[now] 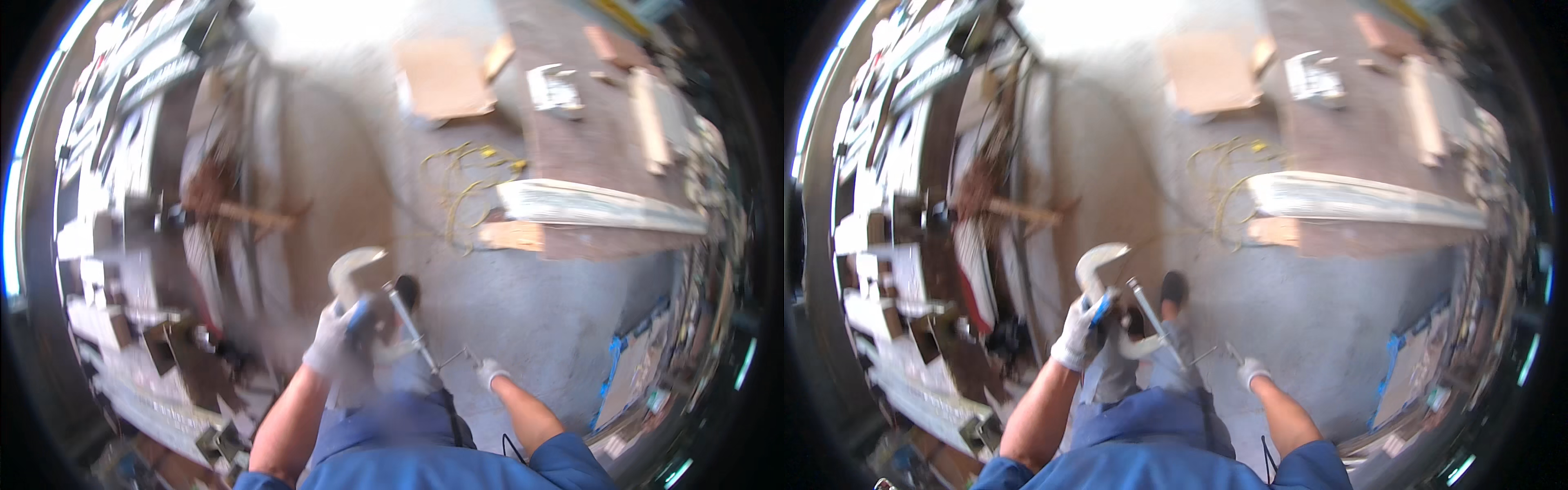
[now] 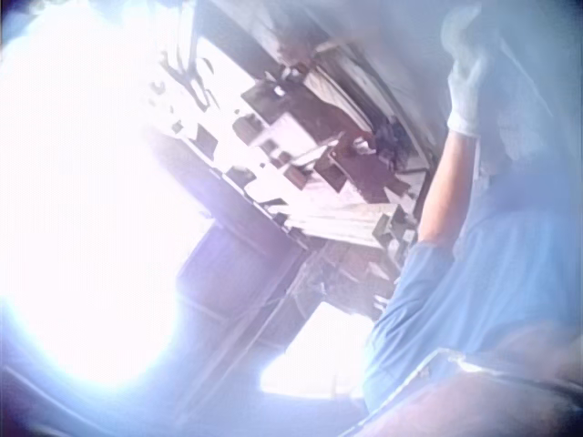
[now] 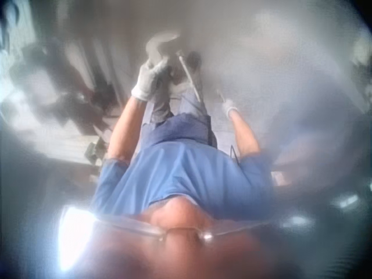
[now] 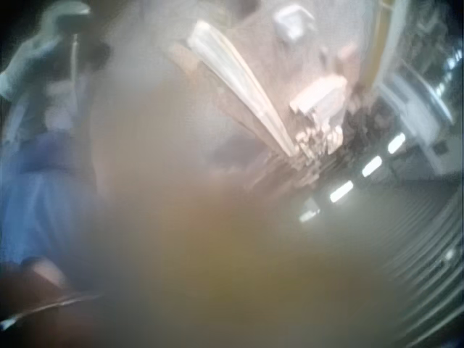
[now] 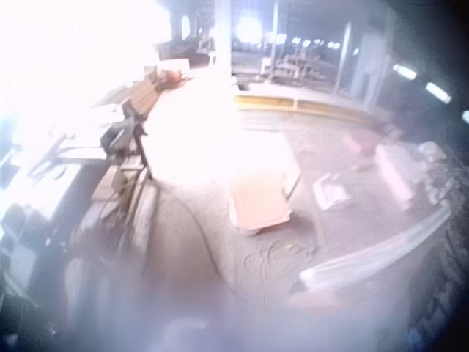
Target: The person assembles small wooden blocks in a workshop. They use a C-clamp to secure pieces, apply glue with a brush, and fasten them together using a pneumatic nail gun. The person handles multiple small wooden blocks and tools throughout the process.
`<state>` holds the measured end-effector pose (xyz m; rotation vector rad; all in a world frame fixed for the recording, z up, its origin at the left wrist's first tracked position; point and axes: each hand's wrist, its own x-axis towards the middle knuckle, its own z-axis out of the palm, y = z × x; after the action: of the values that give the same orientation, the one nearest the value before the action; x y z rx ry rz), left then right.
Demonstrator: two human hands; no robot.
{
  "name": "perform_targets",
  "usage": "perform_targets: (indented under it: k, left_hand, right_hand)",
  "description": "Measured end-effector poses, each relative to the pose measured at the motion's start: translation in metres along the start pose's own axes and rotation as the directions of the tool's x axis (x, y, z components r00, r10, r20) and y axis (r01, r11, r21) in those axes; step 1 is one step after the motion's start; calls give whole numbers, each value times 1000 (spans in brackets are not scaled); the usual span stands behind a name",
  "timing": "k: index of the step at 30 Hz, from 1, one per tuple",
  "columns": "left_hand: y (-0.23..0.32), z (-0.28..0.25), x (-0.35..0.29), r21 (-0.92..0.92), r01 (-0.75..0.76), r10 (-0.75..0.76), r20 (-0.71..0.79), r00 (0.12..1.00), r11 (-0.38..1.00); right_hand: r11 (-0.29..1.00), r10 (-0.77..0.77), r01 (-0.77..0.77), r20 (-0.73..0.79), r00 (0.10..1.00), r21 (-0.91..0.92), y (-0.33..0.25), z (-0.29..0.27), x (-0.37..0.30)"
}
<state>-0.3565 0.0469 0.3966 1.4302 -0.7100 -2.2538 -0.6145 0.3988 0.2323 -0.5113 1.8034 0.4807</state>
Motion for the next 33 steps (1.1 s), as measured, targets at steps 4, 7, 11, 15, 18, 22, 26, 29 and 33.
perform_targets:
  k: [4,7,11,15,18,22,26,29,33]
  left_hand:
    - [-32,26,-30,-167,51,-31,123,992,985]
    - [-44,33,-62,-253,101,-67,140,988,962]
    - [-55,41,-88,-140,160,-128,213,969,977]
    - [-60,55,-91,-149,202,-169,209,963,968]
    - [-51,77,-90,-143,195,-159,230,960,970]
    - [-68,122,-68,-128,219,-184,244,952,967]
    - [-92,198,-52,-76,204,-176,274,945,976]
    - [-126,240,-34,-86,225,-186,326,927,971]
    - [-164,352,-61,24,268,-259,359,897,963]
  right_hand:
    - [974,179,-157,-131,975,164,81,35,-82]
    - [883,172,-41,-241,955,468,112,59,-120]
    - [612,368,-225,-21,930,758,111,86,-217]
    - [432,388,-211,30,921,877,133,164,-202]
    - [360,336,-311,189,923,879,127,160,-220]
    - [437,203,-263,190,961,860,194,260,-118]
    - [662,129,-155,92,987,734,248,230,-80]
    - [593,160,-143,58,985,792,280,190,-80]
    - [448,223,-116,14,975,886,359,131,-86]
